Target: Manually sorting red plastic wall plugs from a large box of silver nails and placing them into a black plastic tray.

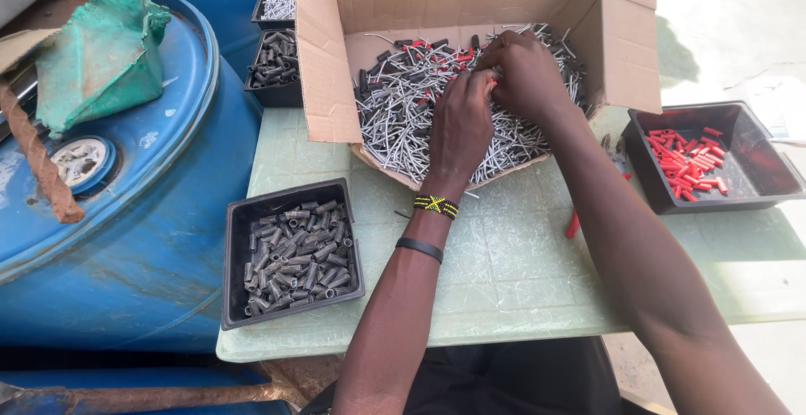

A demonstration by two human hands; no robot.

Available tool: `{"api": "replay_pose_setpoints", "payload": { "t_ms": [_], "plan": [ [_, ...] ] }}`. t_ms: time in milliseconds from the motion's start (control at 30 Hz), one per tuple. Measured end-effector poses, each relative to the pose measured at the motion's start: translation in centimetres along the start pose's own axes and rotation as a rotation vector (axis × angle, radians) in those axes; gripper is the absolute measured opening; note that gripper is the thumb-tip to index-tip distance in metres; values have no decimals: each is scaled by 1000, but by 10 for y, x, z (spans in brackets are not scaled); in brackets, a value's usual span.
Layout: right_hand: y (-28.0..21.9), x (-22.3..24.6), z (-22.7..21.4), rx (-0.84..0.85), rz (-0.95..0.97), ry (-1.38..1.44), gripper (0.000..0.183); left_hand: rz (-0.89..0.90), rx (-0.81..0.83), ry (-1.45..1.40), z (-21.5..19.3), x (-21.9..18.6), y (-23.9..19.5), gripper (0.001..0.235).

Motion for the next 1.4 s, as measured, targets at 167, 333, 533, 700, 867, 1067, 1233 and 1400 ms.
{"api": "replay_pose_setpoints", "payload": {
  "t_ms": [167, 333, 533, 700, 867, 1067, 1233, 1400],
  "plan": [
    [-6, 3, 2, -31, -39, -62, 31, 5, -18, 10, 1, 0, -2, 15],
    [-8, 7, -3, -25, -45, -18, 31, -5, -46, -26, 1, 1, 0, 16],
    [-8, 7, -6, 27, -23, 154, 33, 36, -33, -66, -2, -5, 1, 15],
    [-7, 15, -11, -84, -1, 194, 27, 30, -45, -75, -6, -8, 2, 17],
    [-9, 10, -3, -16, 25, 180, 20, -248, -242, -165, -10, 4, -1, 30],
    [-13, 21, -13, -14, 48, 246, 25, -336, -370, -143, -17, 3, -2, 23],
    [-14, 26, -19, -24, 31, 216, 16, -356, -299, -104, -14, 4, -1, 25],
    [-16, 18, -7, 9, 54, 142, 26, -108, -299, -123, -5, 6, 0, 22]
  ]
}}
Point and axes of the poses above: each hand's wrist, its own y-axis towards the middle knuckle, its own z-axis out of the palm, x = y × z, the point moved 2 cm from there along y, towards the middle knuckle, and after that the axes turned 3 degrees about y, right-handed, at the moved point
